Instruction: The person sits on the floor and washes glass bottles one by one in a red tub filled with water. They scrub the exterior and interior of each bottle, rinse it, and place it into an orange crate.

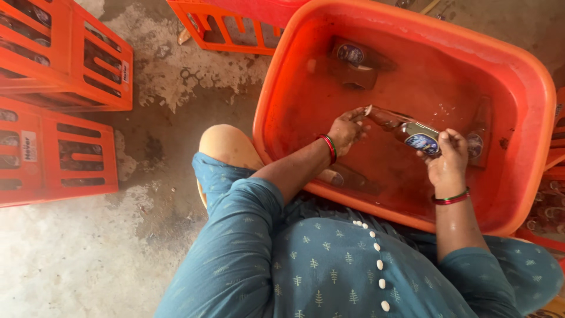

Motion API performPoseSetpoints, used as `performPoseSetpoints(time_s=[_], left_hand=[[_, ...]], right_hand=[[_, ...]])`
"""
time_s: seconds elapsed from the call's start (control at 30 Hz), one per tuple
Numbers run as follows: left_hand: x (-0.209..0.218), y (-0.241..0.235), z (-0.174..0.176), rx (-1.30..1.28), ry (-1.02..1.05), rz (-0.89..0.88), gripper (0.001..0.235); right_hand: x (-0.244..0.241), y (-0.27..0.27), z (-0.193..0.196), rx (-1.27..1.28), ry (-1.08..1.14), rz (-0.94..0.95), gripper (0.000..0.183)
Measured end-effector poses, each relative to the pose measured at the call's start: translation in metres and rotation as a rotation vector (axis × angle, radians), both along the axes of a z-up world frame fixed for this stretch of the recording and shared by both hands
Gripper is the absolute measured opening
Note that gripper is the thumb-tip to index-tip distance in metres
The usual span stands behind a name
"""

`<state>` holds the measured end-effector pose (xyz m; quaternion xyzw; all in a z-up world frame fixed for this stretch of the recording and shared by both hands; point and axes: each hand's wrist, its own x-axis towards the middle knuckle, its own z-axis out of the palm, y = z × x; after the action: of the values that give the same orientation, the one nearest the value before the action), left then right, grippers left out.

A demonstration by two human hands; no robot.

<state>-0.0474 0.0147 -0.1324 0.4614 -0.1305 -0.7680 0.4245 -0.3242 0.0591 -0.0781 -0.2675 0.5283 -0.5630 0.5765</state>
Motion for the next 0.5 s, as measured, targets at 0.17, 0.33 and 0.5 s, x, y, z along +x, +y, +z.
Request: performPoseSetpoints(time_s=[0.17,0.33,0.5], left_hand=[[0.007,-0.005,0.026,-0.045,-0.046,-0.136,0.067],[0.010,-0.005,0.036,-0.059,-0.193,-0.266,0.078],[0.013,-0.004,0.039,-0.108,-0.205,-0.294,0.074]], right_hand=[[-0.010,-0.006,-0.017,0.109,0.008,-0.001,0.023],[-0.006,-0.009,-0.018,0.232,0.039,-0.031,0.021],[-0.002,-0.009,-0.015,0.239,0.018,-0.011,0.019]])
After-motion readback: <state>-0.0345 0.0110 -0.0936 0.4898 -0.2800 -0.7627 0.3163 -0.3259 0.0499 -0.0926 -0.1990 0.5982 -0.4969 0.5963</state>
